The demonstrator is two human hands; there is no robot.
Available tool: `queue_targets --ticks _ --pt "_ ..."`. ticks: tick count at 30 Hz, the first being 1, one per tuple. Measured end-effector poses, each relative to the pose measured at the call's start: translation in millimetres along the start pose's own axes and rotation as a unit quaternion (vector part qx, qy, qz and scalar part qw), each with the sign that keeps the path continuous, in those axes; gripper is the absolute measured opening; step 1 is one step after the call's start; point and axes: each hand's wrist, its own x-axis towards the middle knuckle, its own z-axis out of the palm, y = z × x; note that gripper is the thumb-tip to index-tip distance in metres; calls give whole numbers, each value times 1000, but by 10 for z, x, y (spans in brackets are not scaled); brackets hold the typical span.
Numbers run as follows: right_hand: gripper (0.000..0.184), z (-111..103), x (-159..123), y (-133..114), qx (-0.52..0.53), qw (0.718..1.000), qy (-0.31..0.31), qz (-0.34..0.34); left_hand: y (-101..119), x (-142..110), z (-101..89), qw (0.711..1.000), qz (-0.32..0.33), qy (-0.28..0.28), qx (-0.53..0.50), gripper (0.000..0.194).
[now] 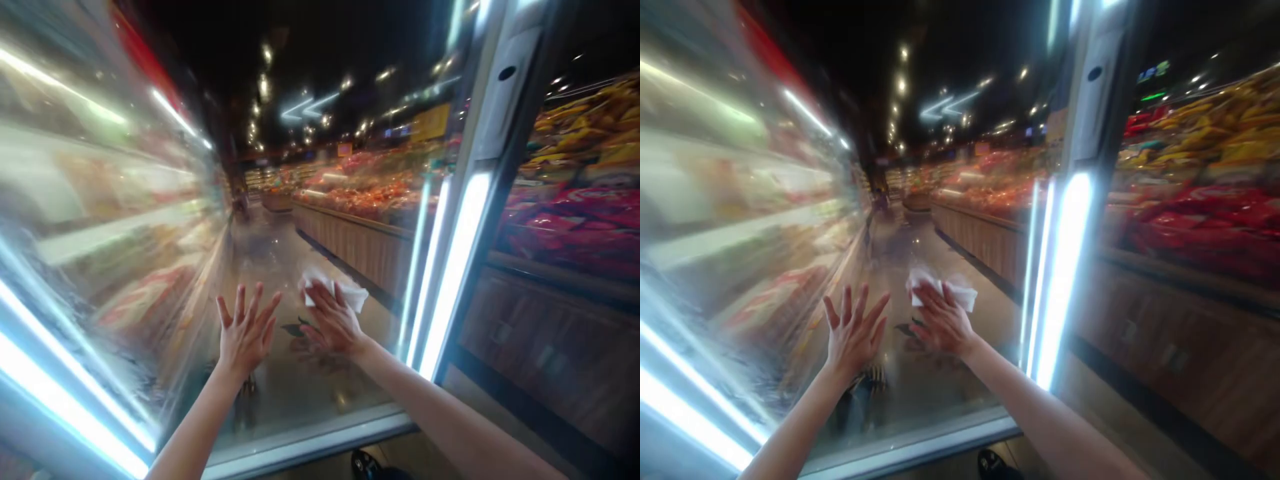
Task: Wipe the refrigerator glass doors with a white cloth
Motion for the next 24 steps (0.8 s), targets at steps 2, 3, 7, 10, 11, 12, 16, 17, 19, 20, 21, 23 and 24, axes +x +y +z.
queue_targets --ticks 2,3,7,10,11,12,16,17,19,20,21,23,24 --pt "76 -139 50 279 -20 997 7 69 82 183 34 1000 12 -1 -4 80" --pt "80 -190 39 374 -28 995 9 99 127 266 52 1000 16 -2 -7 80" --pt "78 -271 -284 495 -14 999 -16 46 303 465 107 999 28 -10 -19 81" --pt "75 -351 -396 641 -4 999 -34 13 365 540 103 999 37 -18 -25 82" --pt "78 -393 -360 727 -7 999 -29 35 370 567 95 999 39 -22 -27 82" --pt "82 -434 -307 819 -14 997 -19 67 368 594 87 998 40 -27 -29 82" --pt "87 -482 -279 997 -42 985 9 164 332 657 68 997 32 -55 -43 81" --pt "86 -469 -348 973 -38 988 -3 151 315 655 66 996 29 -64 -48 80" --pt "83 -451 -484 901 -22 994 -32 105 263 637 58 995 24 -83 -56 79" --pt "81 -457 -508 881 -15 995 -41 90 225 626 48 994 24 -89 -59 79" --pt "80 -472 -484 881 -12 995 -42 85 178 615 35 994 25 -93 -60 79" --pt "80 -518 -295 932 -14 995 -23 99 59 594 -3 994 28 -91 -56 79" --pt "79 -536 -160 958 -18 993 -9 113 -12 579 -27 994 27 -88 -54 79"
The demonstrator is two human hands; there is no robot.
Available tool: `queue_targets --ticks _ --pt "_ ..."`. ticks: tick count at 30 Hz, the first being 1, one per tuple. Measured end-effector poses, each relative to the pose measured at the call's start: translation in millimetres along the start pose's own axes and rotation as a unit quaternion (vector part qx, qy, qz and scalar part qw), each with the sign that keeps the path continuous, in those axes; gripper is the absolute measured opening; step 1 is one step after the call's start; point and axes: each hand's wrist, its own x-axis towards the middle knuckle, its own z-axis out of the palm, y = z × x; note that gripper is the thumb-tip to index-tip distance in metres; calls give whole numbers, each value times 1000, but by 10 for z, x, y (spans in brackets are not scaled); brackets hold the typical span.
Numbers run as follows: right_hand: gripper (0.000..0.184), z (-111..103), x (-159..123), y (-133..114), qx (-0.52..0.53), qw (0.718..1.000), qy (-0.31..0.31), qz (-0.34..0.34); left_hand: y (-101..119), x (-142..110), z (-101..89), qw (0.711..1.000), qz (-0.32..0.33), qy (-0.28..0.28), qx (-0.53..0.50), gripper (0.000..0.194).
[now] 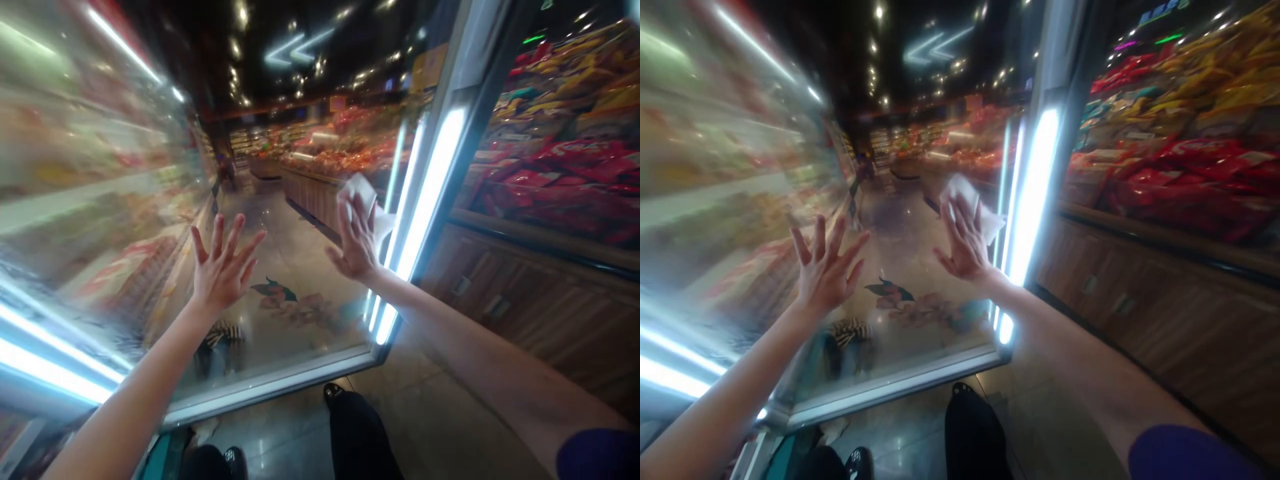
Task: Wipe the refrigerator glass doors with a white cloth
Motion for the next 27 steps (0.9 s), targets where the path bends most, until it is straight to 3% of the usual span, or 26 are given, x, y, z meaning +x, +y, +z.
queue_targets --ticks 3,9,15,20,22,25,27 --pt "73 25 301 -147 1 1000 7 2 -224 -122 -97 1000 -24 -2 0 80" --pt "64 263 406 -914 41 966 -121 -223 -689 -580 -310 996 -87 -2 7 77" --pt "85 381 1109 -1593 25 978 -79 -192 -1092 -916 -512 991 -130 24 11 74" --pt "81 658 1097 -2076 50 931 -159 -325 -1307 -1163 -614 984 -177 25 -6 63" --pt "82 702 1206 -2239 48 934 -147 -323 -1372 -1244 -650 982 -185 26 -7 61" --pt "89 737 1382 -2449 34 958 -98 -268 -1450 -1351 -697 978 -203 41 2 61" --pt "89 782 1372 -2537 33 952 -105 -284 -1487 -1423 -715 974 -221 50 6 61"
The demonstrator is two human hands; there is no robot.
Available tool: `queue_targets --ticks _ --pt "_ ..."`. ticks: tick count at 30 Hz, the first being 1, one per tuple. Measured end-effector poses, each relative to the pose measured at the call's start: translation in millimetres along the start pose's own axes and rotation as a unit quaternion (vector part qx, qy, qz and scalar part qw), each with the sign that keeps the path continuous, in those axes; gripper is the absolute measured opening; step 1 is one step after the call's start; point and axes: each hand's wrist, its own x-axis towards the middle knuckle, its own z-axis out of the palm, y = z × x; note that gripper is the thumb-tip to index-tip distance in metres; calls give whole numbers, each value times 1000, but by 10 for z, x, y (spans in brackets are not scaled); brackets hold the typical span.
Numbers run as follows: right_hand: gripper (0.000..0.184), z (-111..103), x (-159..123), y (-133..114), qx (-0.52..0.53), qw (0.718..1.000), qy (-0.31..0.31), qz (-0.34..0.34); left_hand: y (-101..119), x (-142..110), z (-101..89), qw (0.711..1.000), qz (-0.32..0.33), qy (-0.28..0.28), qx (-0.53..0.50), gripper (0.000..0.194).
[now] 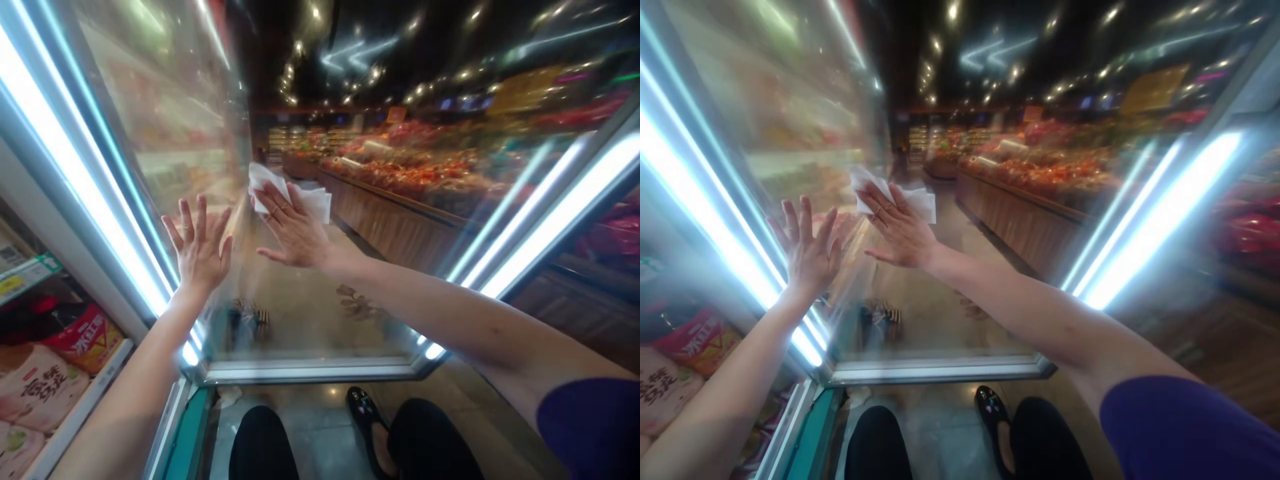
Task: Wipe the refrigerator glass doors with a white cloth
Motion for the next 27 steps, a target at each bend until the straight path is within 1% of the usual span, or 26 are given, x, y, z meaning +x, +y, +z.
queue_targets --ticks 3,4,5,6,9,10,11,14,15,16,17,19,21,22,23,26,27 --pt "83 65 -73 -47 10 992 -55 -110 -71 -71 -20 1000 -7 -3 2 61" --pt "82 54 -94 -21 9 989 -64 -131 -85 -86 -23 1000 -5 -7 4 62" --pt "81 22 -105 26 4 989 -62 -131 -92 -94 -25 1000 -3 -10 7 62" --pt "80 -25 -110 88 -2 993 -49 -112 -91 -93 -25 1000 0 -10 10 62" --pt "75 -158 -201 269 -18 1000 2 -10 -32 -49 -6 1000 7 -6 17 62" --pt "74 -171 -290 306 -15 1000 3 3 9 -24 9 1000 11 -7 16 63" --pt "73 -164 -412 330 -6 1000 -7 -6 59 4 28 1000 15 -10 13 63" --pt "72 -109 -871 410 28 994 -63 -90 260 105 103 999 36 -21 0 63" --pt "71 -113 -1008 470 33 992 -72 -103 339 146 132 999 48 -22 -3 63" --pt "71 -140 -1120 553 32 992 -73 -99 422 189 162 998 61 -23 -5 64" --pt "72 -189 -1207 655 26 994 -66 -78 508 236 194 997 74 -22 -6 66" --pt "78 -319 -1336 870 5 999 -35 -5 686 334 265 995 97 -22 -7 69" --pt "83 -419 -1485 1026 -16 998 -6 66 867 428 347 993 114 -23 -9 73" --pt "83 -439 -1588 1068 -17 997 -5 77 956 472 390 992 124 -23 -8 74" --pt "81 -438 -1711 1093 -9 998 -15 68 1045 513 434 991 135 -21 -7 75" --pt "69 -396 -2102 1172 31 997 -75 -14 1298 620 548 985 170 -10 2 79" --pt "68 -402 -2205 1233 34 996 -81 -23 1379 652 576 983 183 -5 5 80"
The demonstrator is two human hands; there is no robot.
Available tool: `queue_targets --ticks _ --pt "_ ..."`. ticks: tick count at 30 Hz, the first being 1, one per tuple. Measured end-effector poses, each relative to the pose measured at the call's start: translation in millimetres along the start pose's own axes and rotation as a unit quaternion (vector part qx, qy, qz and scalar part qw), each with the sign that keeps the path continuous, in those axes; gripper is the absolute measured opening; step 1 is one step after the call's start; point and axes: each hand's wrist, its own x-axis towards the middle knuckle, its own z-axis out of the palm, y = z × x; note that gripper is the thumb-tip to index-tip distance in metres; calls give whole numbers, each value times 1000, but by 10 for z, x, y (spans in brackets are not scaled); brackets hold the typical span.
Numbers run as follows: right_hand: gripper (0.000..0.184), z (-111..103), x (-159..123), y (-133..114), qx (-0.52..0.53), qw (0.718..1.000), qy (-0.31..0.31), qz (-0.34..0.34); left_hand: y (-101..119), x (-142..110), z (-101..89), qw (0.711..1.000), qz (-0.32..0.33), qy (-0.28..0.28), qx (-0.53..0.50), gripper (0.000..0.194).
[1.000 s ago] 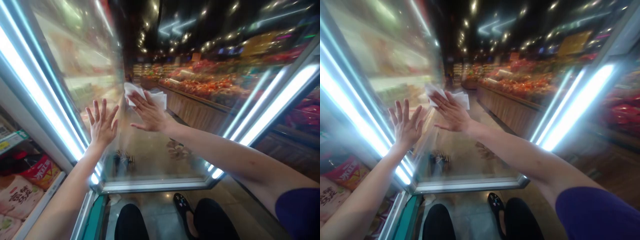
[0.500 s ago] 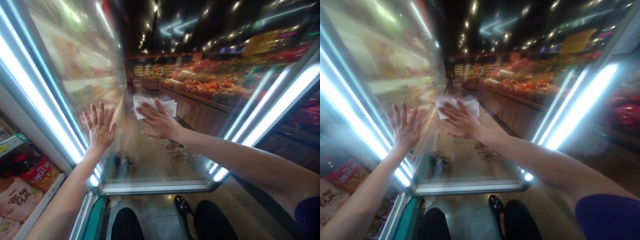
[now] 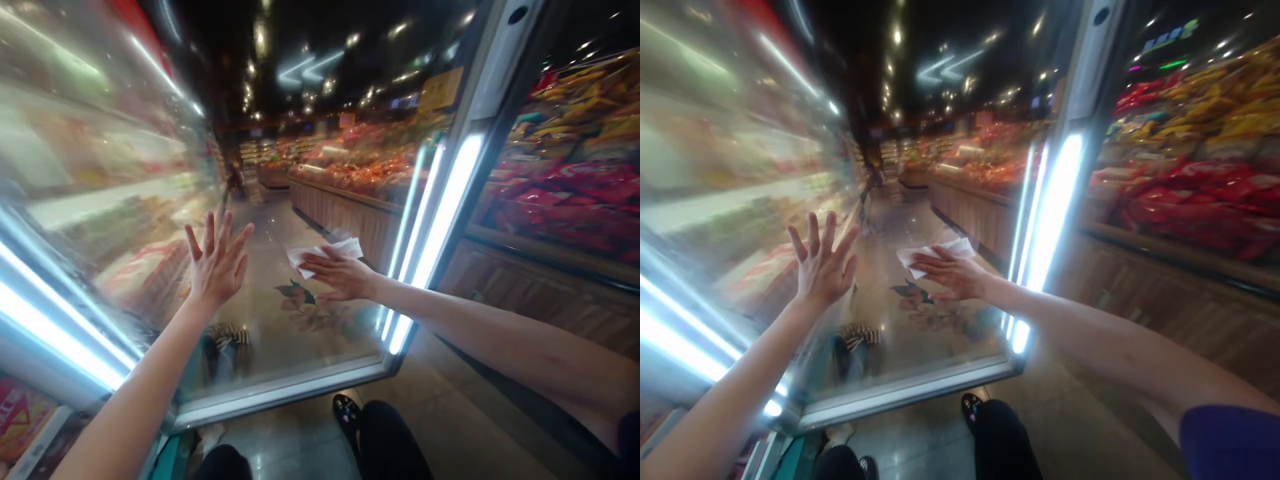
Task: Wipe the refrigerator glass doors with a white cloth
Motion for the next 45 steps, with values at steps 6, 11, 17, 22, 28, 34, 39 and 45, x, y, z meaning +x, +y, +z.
queue_targets --ticks 6,11,17,22,28,34,39,45 --pt "87 -136 -392 325 -62 976 130 162 370 282 107 999 25 19 8 80" --pt "69 39 -706 180 -28 995 78 46 584 368 190 999 32 15 12 82" --pt "90 -185 -462 443 -71 962 151 217 571 326 186 999 32 10 13 79" --pt "75 17 -345 159 -21 998 34 47 319 115 98 999 29 10 24 82" --pt "88 -247 361 143 -46 981 130 135 -170 -179 -178 998 -10 -13 53 78" --pt "82 29 922 -341 -21 997 76 -26 -569 -576 -380 996 -71 -1 54 79" --pt "86 0 1449 -492 -12 996 87 -19 -824 -853 -498 993 -111 -12 44 77" --pt "87 54 1867 -696 -1 993 69 -96 -985 -1080 -590 989 -135 -7 58 72"
